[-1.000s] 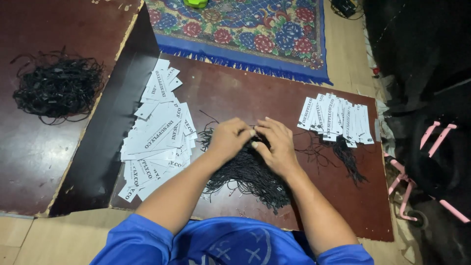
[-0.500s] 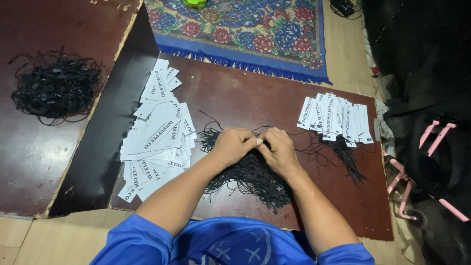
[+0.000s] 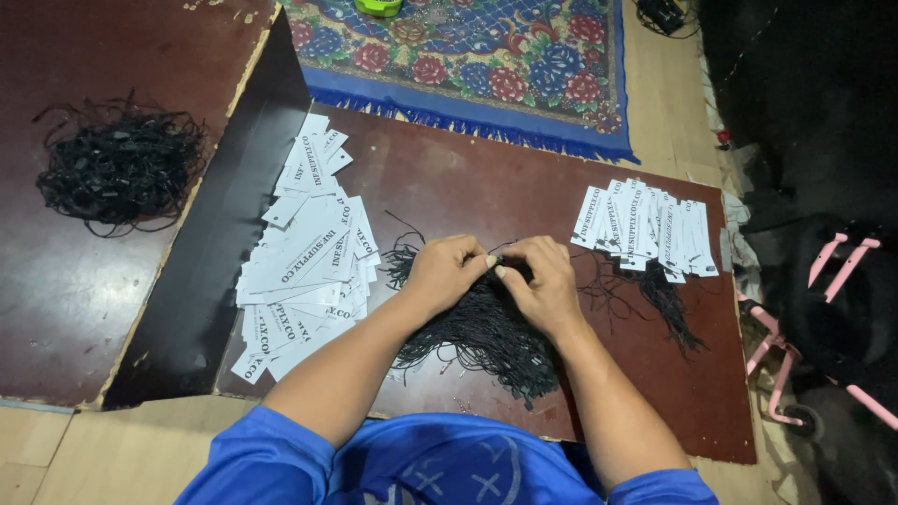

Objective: The person ties black string bundles onto white rectangular tags using both hands. They pick up a tag, wrap the string around it, and place the finished item on a pile to the right.

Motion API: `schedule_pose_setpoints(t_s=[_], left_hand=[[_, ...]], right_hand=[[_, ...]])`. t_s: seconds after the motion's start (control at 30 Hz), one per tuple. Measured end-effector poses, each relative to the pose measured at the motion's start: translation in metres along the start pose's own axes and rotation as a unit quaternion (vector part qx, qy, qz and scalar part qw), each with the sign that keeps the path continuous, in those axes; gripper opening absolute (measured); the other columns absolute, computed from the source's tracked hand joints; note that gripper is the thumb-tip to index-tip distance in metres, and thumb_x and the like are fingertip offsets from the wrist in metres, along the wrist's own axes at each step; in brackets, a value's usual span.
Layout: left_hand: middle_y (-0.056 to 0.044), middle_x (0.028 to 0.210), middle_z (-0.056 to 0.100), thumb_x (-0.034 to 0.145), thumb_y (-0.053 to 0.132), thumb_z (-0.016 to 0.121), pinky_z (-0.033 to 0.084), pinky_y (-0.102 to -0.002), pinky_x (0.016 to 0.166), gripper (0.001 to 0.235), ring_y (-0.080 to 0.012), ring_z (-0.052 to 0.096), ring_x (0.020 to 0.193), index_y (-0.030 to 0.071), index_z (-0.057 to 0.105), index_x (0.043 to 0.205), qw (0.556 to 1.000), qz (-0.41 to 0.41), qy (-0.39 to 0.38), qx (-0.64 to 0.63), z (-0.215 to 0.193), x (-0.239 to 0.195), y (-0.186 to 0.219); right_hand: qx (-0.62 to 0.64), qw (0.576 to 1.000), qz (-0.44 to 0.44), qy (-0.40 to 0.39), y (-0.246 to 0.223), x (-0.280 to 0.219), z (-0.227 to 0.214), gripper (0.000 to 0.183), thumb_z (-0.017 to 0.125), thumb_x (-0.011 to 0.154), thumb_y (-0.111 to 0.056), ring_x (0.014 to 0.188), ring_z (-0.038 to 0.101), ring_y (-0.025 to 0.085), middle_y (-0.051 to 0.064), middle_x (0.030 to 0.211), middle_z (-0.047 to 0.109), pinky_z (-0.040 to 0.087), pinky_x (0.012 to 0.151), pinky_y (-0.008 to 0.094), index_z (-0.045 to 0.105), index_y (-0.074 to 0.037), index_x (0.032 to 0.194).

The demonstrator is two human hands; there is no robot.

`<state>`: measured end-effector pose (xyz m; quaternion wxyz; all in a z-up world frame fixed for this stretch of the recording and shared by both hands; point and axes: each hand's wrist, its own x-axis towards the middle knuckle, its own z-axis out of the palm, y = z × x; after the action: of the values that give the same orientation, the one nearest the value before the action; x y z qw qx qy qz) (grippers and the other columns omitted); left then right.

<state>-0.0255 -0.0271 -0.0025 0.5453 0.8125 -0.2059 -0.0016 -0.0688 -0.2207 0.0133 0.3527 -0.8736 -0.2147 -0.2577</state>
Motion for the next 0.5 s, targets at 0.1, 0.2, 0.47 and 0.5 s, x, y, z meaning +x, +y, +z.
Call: schedule_pose_setpoints(t_s=[0.1, 0.2, 0.47, 0.5], left_hand=[[-0.008, 0.077, 0.074, 0.088, 0.025, 0.072, 0.056, -0.037, 0.070, 0.013, -0.0317, 0.072, 0.081, 0.014, 0.076, 0.082, 1.000, -0.009, -0.009, -0.007, 0.000, -0.003, 0.007], [-0.008, 0.077, 0.074, 0.088, 0.024, 0.072, 0.056, -0.038, 0.070, 0.013, -0.0326, 0.072, 0.081, 0.014, 0.076, 0.081, 1.000, -0.006, -0.012, -0.024, 0.002, -0.003, 0.004], [-0.008, 0.071, 0.072, 0.091, 0.024, 0.069, 0.055, -0.036, 0.067, 0.018, -0.0319, 0.071, 0.076, 0.014, 0.074, 0.077, 0.999, 0.027, -0.017, -0.020, -0.004, -0.006, 0.016], [-0.009, 0.071, 0.071, 0.091, 0.023, 0.069, 0.055, -0.037, 0.067, 0.018, -0.0327, 0.071, 0.075, 0.013, 0.073, 0.077, 0.999, 0.036, -0.013, -0.009, -0.004, -0.006, 0.014]], right_hand=[[0.037, 0.999, -0.005, -0.016, -0.003, 0.000, -0.001, 0.013, 0.079, 0.090, -0.019, 0.089, 0.070, 0.027, 0.004, 0.090, 0.074, 0.051, 0.084, 0.038, 0.072, -0.013, 0.099], [0.070, 0.997, 0.018, -0.018, 0.003, -0.005, 0.004, 0.012, 0.080, 0.089, -0.017, 0.084, 0.071, 0.029, 0.005, 0.084, 0.074, 0.053, 0.081, 0.039, 0.074, -0.011, 0.098], [0.057, 0.998, -0.003, -0.022, 0.009, -0.008, 0.010, 0.004, 0.077, 0.091, -0.014, 0.076, 0.069, 0.030, 0.005, 0.078, 0.072, 0.052, 0.074, 0.039, 0.075, -0.011, 0.092], [0.050, 0.998, -0.012, -0.022, 0.008, -0.007, 0.009, 0.003, 0.076, 0.092, -0.013, 0.076, 0.068, 0.030, 0.006, 0.078, 0.071, 0.052, 0.073, 0.039, 0.074, -0.011, 0.092]])
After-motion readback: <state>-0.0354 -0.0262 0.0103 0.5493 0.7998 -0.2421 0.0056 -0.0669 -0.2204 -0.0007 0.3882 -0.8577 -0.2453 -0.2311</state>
